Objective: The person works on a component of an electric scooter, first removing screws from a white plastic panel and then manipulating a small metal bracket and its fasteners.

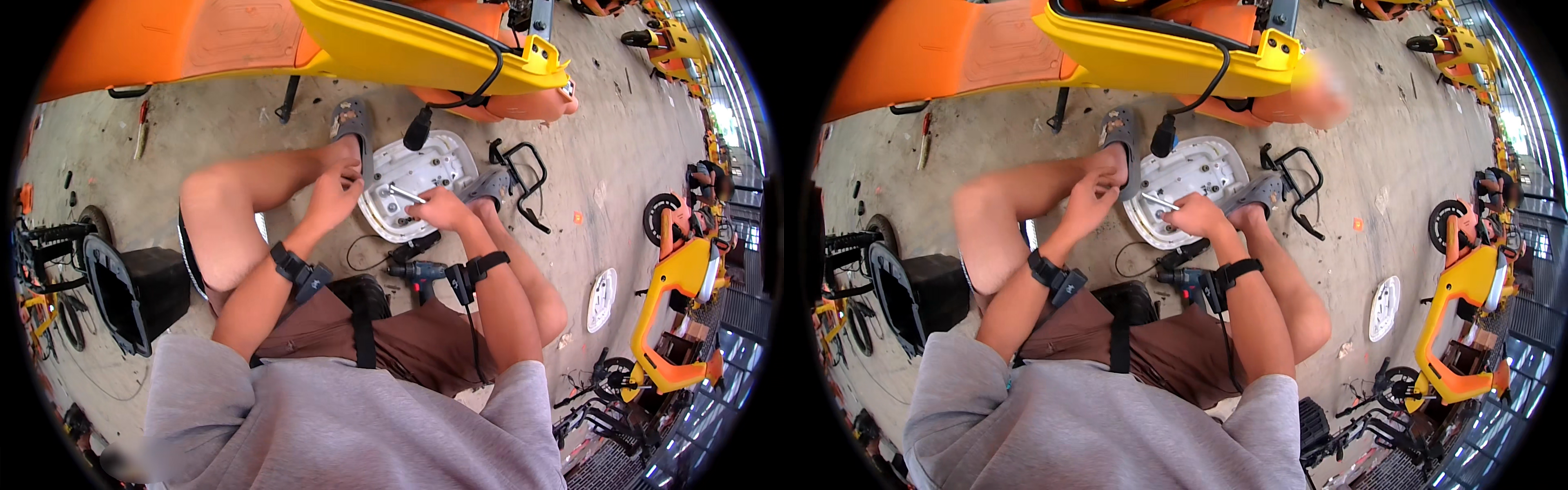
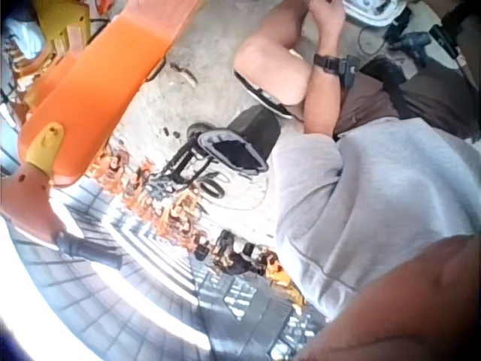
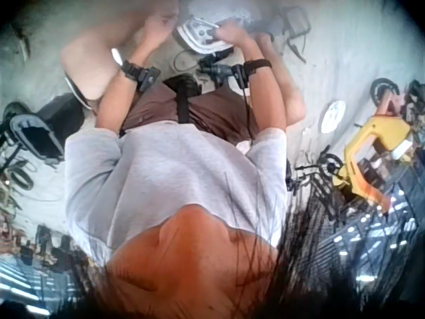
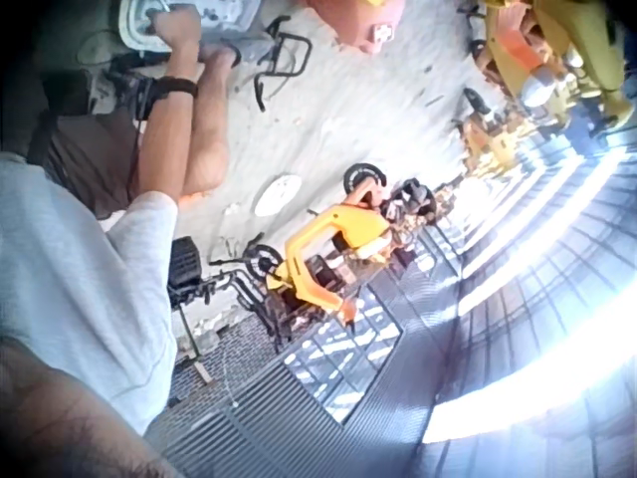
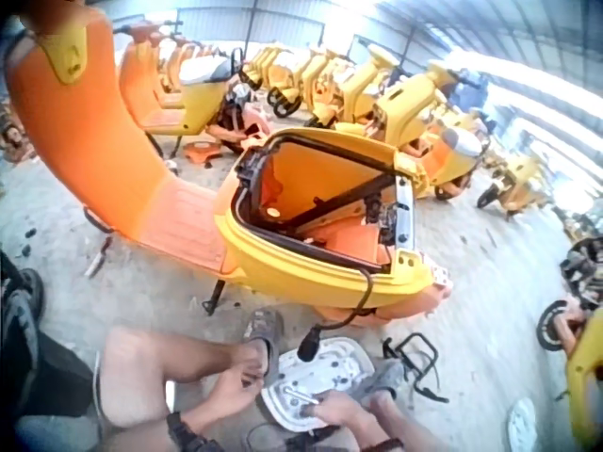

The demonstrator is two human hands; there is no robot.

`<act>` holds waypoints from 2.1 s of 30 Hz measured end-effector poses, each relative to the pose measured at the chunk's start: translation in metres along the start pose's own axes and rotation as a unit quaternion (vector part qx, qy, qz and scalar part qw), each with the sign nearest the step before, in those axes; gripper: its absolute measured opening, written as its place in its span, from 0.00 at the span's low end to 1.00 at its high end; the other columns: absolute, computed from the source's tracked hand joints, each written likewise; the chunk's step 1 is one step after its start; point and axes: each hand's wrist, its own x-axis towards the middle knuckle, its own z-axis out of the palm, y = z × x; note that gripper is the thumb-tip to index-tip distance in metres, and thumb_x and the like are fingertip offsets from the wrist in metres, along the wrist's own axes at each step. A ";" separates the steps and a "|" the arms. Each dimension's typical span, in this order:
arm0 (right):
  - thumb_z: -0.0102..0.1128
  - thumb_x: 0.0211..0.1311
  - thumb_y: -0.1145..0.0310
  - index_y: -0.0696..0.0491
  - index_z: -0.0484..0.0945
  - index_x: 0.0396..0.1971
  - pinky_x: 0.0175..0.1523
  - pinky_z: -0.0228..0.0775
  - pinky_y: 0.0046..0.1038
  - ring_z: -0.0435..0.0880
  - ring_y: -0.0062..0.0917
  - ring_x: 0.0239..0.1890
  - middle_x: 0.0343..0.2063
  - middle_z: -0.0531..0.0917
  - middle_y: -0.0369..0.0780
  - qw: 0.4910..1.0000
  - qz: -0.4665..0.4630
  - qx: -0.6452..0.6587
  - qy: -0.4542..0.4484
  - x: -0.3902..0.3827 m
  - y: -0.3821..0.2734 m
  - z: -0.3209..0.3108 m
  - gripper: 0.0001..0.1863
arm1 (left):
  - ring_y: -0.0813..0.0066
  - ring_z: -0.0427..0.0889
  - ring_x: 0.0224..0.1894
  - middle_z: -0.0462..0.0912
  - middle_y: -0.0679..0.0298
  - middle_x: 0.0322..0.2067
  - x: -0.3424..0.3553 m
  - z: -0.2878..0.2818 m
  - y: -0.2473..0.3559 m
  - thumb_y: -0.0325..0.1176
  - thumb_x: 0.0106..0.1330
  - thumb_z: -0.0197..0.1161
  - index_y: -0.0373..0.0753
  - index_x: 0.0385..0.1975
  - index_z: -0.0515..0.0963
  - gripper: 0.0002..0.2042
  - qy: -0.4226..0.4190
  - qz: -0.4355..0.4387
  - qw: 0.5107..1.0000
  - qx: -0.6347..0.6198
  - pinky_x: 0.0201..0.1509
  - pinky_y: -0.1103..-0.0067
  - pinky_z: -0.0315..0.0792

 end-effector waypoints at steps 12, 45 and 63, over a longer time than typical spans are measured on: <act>0.54 0.60 0.61 0.57 0.77 0.28 0.16 0.40 0.22 0.52 0.15 0.11 0.11 0.57 0.27 0.863 0.170 0.475 -0.029 0.006 -0.034 0.051 0.13 | 0.75 0.82 0.33 0.84 0.59 0.34 0.013 0.016 -0.018 0.30 0.67 0.54 0.28 0.47 0.75 0.13 -0.080 -0.042 0.991 -0.103 0.36 0.81 0.74; 0.56 0.59 0.62 0.53 0.70 0.54 0.48 0.71 0.44 0.79 0.52 0.44 0.39 0.81 0.55 0.798 -0.033 0.436 0.414 0.003 -0.046 0.106 0.23 | 0.76 0.80 0.36 0.83 0.58 0.32 0.046 0.063 0.013 0.37 0.72 0.52 0.28 0.38 0.78 0.15 -0.183 -0.031 0.982 -0.046 0.41 0.80 0.73; 0.51 0.61 0.37 0.65 0.45 0.68 0.58 0.67 0.30 0.76 0.37 0.54 0.54 0.73 0.52 0.755 -0.071 0.623 0.190 0.031 -0.038 0.122 0.53 | 0.65 0.68 0.63 0.64 0.50 0.64 -0.043 0.028 0.036 0.28 0.66 0.58 0.34 0.70 0.51 0.33 -0.164 0.042 0.984 -0.056 0.64 0.73 0.63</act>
